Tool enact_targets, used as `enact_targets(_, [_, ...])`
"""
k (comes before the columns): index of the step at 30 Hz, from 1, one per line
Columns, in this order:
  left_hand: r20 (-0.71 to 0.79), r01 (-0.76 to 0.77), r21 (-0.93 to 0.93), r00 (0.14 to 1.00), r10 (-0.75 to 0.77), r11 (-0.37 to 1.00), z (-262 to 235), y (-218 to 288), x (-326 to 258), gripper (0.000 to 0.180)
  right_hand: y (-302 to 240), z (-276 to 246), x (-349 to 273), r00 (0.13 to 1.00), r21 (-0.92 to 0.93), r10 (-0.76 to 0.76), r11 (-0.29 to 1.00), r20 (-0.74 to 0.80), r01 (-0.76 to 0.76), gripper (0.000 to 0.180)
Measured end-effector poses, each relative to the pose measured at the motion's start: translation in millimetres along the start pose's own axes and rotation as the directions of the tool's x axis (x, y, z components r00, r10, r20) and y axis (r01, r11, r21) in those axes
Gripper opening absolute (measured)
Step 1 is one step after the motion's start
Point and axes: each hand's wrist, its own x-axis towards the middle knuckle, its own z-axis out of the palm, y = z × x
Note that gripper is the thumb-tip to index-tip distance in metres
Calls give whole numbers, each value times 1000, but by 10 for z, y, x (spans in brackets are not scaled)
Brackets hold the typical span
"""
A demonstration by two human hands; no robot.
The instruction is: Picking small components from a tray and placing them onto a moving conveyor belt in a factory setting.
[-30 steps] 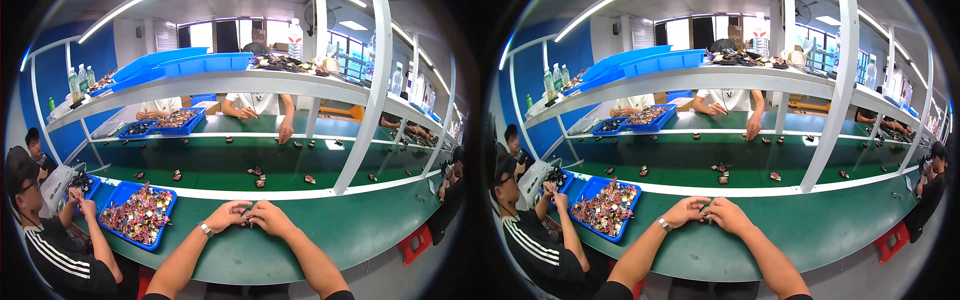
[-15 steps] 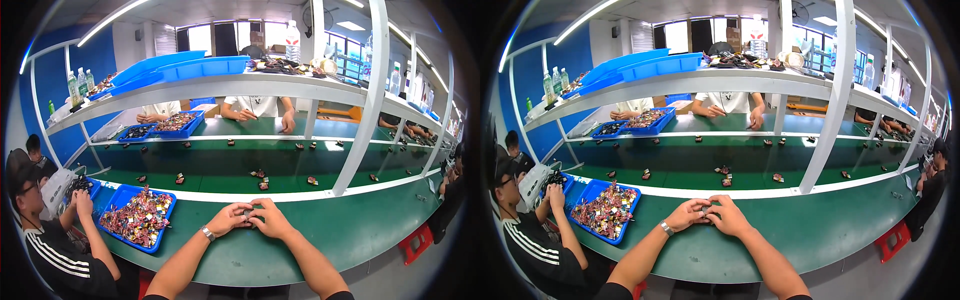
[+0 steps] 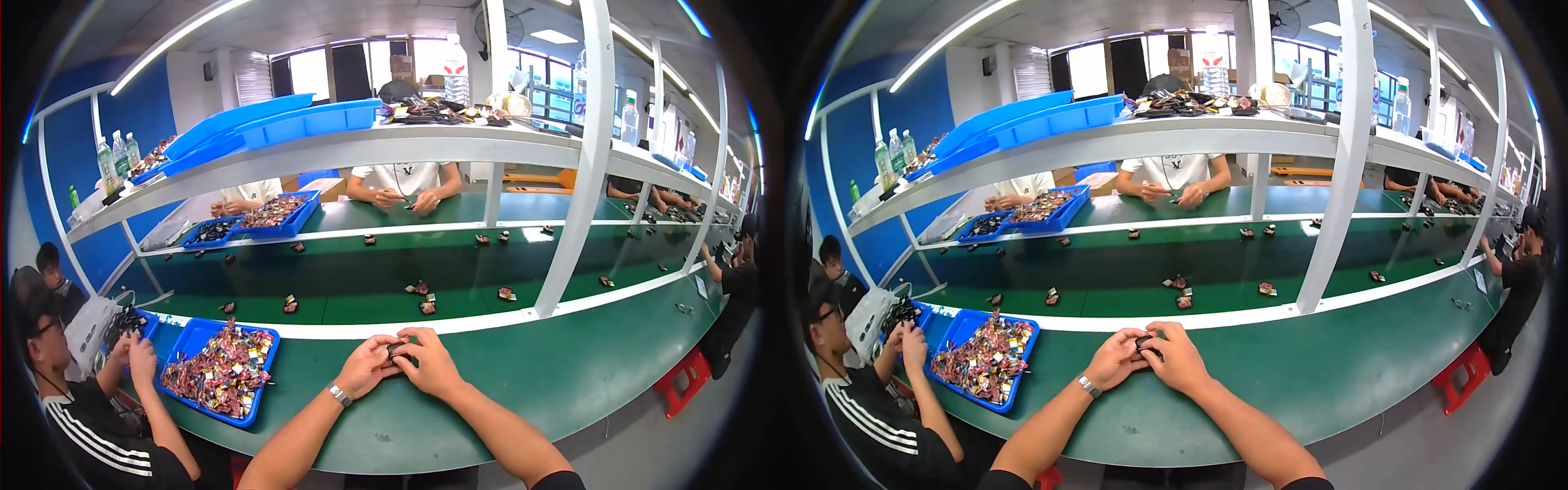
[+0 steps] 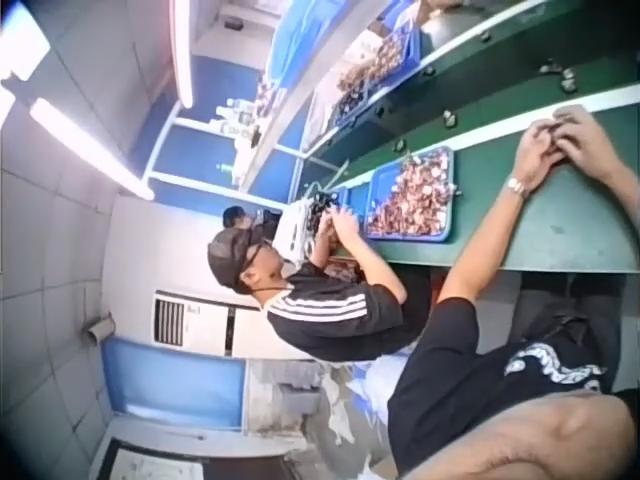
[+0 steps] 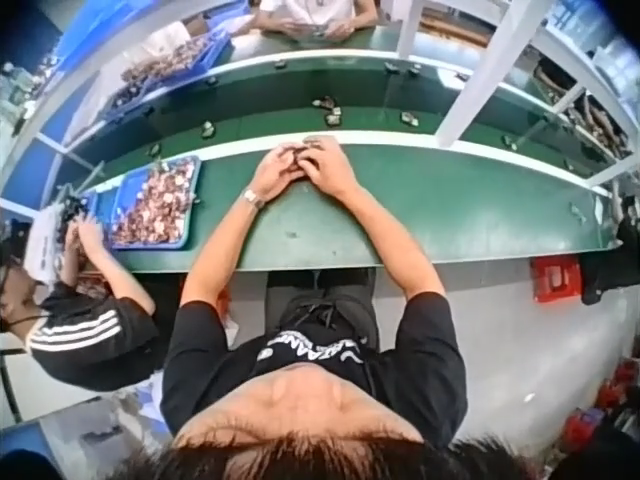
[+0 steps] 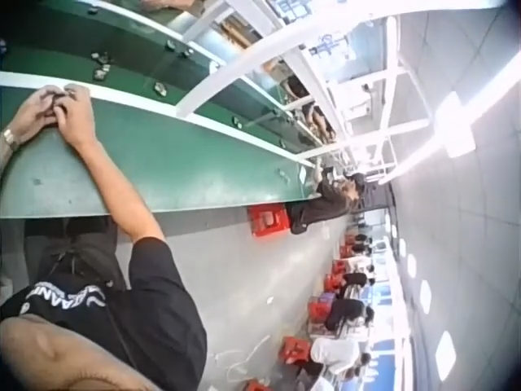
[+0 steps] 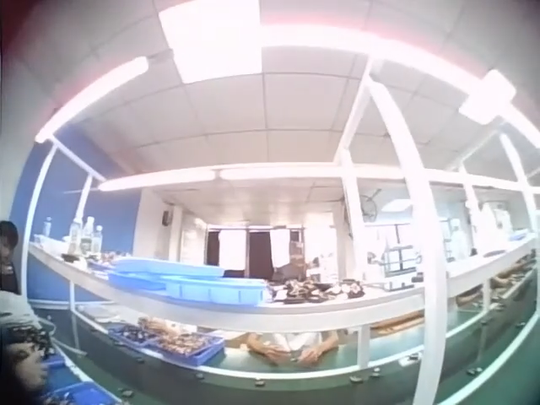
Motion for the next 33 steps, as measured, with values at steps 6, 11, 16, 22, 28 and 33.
enact_targets(6, [0, -17, -13, 1000, 17, 1000, -15, 13, -3, 26, -5, 38, 5, 999, 37, -2, 999, -35, 4, 14])
enact_targets(11, [20, -34, -26, 999, 34, 999, -28, 4, 2, 25, -20, 12, 9, 1000, 39, -1, 999, -27, 2, 15])
enact_targets(16, [-17, -39, 9, 999, 39, 999, -12, -5, -7, 29, -12, 65, -7, 998, 79, 26, 997, -48, -22, 16])
enact_targets(22, [-36, -80, 1, 996, 80, 997, -51, -47, -1, 22, -31, 78, 18, 998, 60, -29, 998, -49, 32, 19])
enact_targets(28, [4, -86, -35, 996, 87, 996, -61, -44, -13, 23, -46, 66, 17, 996, 15, -42, 999, -74, 43, 21])
enact_targets(33, [-1, -107, -61, 994, 108, 992, -26, -23, -15, 20, -137, 33, 60, 993, 62, -62, 996, -104, 69, 19])
